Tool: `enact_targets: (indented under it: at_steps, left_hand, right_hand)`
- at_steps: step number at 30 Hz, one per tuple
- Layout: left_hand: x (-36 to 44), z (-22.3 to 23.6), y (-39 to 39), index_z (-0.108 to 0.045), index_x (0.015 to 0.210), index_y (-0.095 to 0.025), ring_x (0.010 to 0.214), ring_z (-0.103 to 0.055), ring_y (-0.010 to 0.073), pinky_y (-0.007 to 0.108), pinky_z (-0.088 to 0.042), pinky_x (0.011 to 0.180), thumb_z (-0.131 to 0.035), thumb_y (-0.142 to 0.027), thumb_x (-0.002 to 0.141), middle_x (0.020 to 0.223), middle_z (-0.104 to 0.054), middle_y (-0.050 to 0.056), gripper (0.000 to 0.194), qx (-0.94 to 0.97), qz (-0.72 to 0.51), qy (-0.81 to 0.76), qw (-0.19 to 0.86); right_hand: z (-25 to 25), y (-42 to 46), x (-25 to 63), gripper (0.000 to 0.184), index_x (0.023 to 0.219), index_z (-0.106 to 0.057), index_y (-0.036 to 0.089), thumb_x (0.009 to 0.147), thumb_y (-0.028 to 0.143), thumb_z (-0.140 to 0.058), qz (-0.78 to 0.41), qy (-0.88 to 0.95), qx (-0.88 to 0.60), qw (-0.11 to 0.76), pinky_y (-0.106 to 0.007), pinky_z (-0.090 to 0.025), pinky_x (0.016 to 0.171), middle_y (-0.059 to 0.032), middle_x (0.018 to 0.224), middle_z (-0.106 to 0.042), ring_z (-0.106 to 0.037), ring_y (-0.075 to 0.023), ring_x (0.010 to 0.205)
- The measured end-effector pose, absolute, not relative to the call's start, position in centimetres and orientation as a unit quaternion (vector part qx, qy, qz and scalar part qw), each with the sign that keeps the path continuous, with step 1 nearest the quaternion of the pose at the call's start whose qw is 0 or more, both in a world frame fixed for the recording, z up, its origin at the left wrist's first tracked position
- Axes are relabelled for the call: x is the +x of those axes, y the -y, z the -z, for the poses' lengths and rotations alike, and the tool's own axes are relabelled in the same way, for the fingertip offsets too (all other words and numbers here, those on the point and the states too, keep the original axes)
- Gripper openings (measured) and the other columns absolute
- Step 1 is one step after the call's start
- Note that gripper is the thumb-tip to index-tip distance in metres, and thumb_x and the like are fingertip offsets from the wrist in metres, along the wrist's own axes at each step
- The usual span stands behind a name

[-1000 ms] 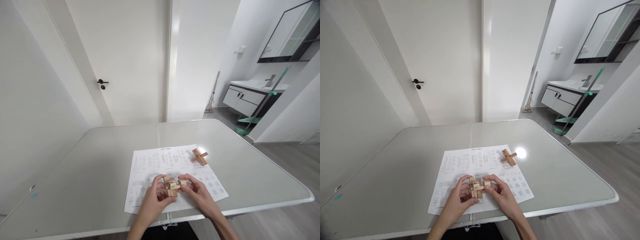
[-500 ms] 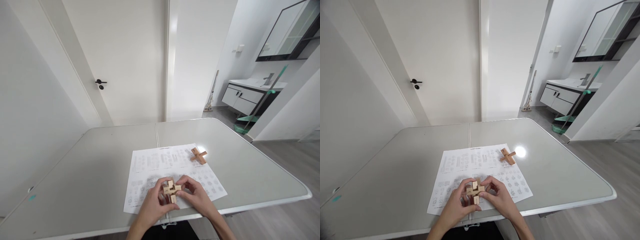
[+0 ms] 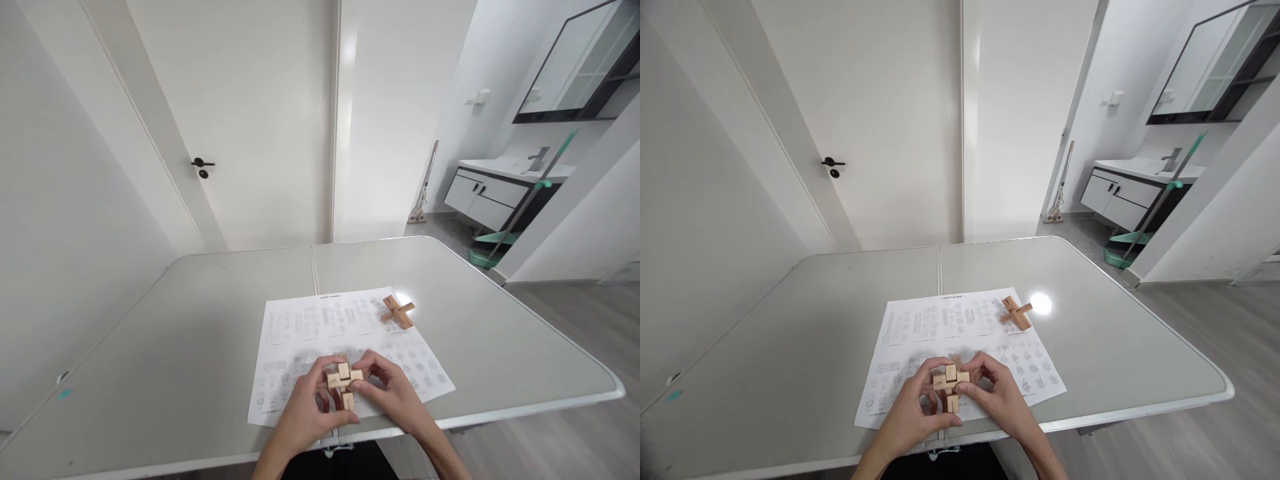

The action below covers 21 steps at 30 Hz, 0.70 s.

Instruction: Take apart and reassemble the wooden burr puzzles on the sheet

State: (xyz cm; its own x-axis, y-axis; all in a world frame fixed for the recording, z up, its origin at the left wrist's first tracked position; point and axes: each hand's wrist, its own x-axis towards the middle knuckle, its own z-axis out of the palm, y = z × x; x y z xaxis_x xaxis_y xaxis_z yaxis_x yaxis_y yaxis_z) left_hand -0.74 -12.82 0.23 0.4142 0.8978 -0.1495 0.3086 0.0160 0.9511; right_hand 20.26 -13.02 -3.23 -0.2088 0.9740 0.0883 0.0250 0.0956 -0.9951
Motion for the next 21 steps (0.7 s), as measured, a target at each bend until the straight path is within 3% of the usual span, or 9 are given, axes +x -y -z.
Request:
enact_targets:
  at_steps: [11, 21]
  left_hand:
    - [-0.70, -0.56, 12.89, -0.057, 0.121, -0.027, 0.071, -0.061, 0.0138, 0.025, -0.047, 0.064, -0.090, -0.030, 0.066, 0.093, -0.069, -0.002, 0.064, 0.647, -0.281, -0.458, 0.542]
    - [-0.70, -0.94, 12.87, -0.057, 0.120, -0.027, 0.069, -0.062, 0.0132, 0.027, -0.050, 0.067, -0.086, -0.025, 0.071, 0.090, -0.069, -0.004, 0.057, 0.656, -0.288, -0.440, 0.542]
  right_hand:
    - [3.24, 13.31, 20.15, 0.028, 0.093, -0.064, 0.021, 0.090, 0.048, -0.071, -0.498, 0.592, -0.438, 0.458, -0.030, -0.042, 0.073, 0.0027, 0.075, -0.052, -0.053, -0.0176, 0.074]
    - [3.24, 13.09, 20.08, 0.025, 0.095, -0.064, 0.021, 0.091, 0.045, -0.071, -0.492, 0.600, -0.428, 0.463, -0.029, -0.041, 0.072, 0.0035, 0.074, -0.049, -0.051, -0.0172, 0.074]
